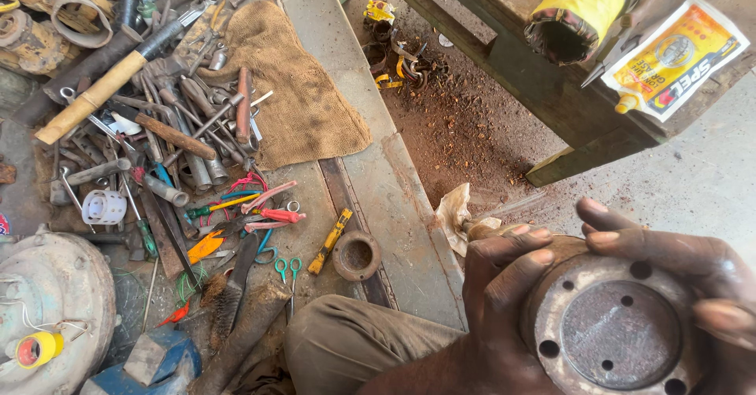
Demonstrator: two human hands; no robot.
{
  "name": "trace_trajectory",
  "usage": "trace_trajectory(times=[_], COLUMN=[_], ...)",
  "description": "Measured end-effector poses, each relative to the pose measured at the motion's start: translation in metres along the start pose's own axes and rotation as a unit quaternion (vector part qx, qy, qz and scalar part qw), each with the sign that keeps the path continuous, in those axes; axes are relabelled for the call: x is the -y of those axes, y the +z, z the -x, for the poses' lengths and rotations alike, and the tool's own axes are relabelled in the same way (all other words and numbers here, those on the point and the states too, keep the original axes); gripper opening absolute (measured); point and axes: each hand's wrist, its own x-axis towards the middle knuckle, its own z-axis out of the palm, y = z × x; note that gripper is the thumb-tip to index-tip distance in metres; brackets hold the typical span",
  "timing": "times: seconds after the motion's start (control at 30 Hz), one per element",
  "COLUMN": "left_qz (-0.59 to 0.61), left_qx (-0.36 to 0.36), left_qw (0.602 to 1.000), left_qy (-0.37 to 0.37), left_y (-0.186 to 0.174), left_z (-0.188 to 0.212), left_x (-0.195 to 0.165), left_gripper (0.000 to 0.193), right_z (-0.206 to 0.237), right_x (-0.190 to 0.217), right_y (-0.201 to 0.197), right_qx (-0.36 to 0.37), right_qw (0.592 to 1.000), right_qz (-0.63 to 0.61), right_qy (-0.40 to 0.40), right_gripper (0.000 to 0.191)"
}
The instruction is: The person is repairing a mechanical part, likely a pump component, in a workshop. They use a hammer and a small metal tool to adjust and secure a circular metal piece onto a cylindrical housing.
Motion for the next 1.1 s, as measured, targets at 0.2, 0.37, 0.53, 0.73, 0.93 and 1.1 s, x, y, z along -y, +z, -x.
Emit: trace_trajectory(times=[0.2, 0.37, 0.53, 0.73, 0.93, 1.1], left_qz=[-0.003, -0.01, -0.008, 0.0, 0.002, -0.001], left_qx=[-0.013, -0.016, 0.0, 0.0, -0.009, -0.012], left_qw=[1.0, 1.0, 1.0, 1.0, 1.0, 1.0], left_qy=[0.004, 0.021, 0.003, 0.013, 0.008, 0.017], left_y=[0.003, 0.004, 0.003, 0.002, 0.005, 0.005], left_z=[0.002, 0.004, 0.008, 0.005, 0.005, 0.002], left_x=[0.007, 0.01, 0.01, 0.016, 0.016, 0.017], left_gripper=[0.08, 0.081, 0.083, 0.078, 0.075, 0.079], right_z=[-0.01, -0.008, -0.018, -0.022, -0.019, -0.016], right_x=[-0.031, -0.039, -0.037, -0.046, -0.043, -0.045], right_y=[-0.039, -0.045, -0.052, -0.06, -0.05, -0.047], right_qx=[0.009, 0.004, 0.075, 0.087, 0.046, 0.019], right_qw=[0.995, 0.992, 0.992, 0.988, 0.994, 0.993], right_qz=[-0.075, -0.116, -0.091, -0.116, -0.092, -0.111], right_qy=[0.062, 0.05, 0.04, 0.047, 0.039, 0.033], right_gripper=[0.094, 0.093, 0.095, 0.095, 0.093, 0.088])
